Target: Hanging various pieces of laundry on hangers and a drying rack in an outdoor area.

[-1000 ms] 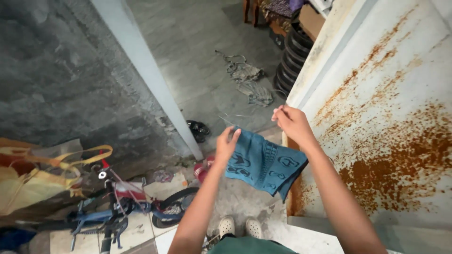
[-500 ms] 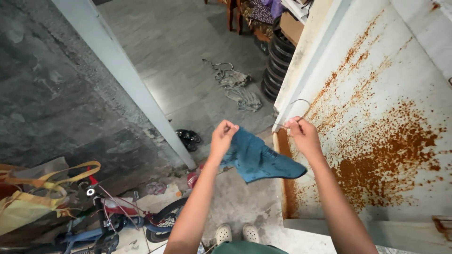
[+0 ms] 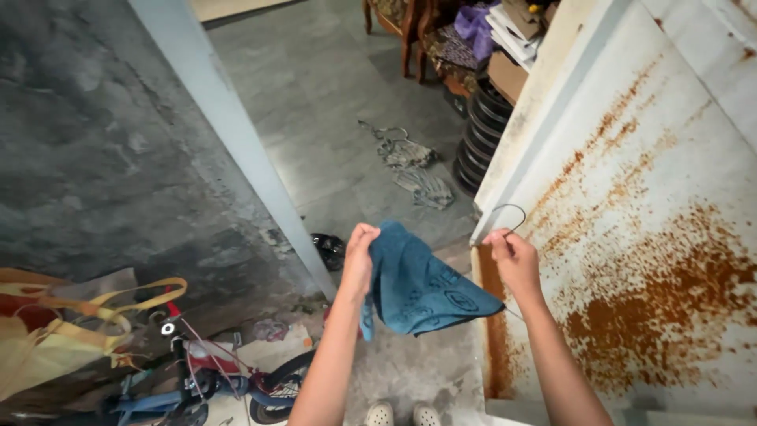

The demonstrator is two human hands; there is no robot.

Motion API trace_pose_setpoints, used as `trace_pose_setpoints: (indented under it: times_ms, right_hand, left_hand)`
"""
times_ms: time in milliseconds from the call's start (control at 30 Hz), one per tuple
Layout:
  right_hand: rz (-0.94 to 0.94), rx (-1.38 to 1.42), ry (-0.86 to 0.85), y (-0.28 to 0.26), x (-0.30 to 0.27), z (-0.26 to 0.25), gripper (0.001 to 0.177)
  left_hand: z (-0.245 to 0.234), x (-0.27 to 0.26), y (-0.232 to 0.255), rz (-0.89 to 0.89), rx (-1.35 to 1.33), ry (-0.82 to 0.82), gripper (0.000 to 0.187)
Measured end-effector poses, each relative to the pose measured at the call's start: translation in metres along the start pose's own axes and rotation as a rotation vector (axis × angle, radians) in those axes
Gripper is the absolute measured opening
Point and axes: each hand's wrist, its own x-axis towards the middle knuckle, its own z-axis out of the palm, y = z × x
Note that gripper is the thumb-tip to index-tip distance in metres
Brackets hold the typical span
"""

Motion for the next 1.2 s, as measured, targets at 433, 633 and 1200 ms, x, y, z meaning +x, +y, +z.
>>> trace_pose_setpoints:
  times_ms: [433,633,1200]
  right_hand:
    - [0.137,0.075,-0.08,-0.069,-0.003,0.011,0.021]
    - [0.095,0.043,-0.159,-0.062,-0.008,0.01,0.022]
    - [0.088,0.077,-0.143,-0.098,-0.016,0.022,0.025]
  left_hand:
    - [0.0,-0.019,0.032,-0.153,0.234,0.001,0.032]
    - [0.001,-0.024,0.041,0.218,0.238,0.103,0.039]
    - [-0.019,-0.033,0.042,0.39,0.122,0.369,0.033]
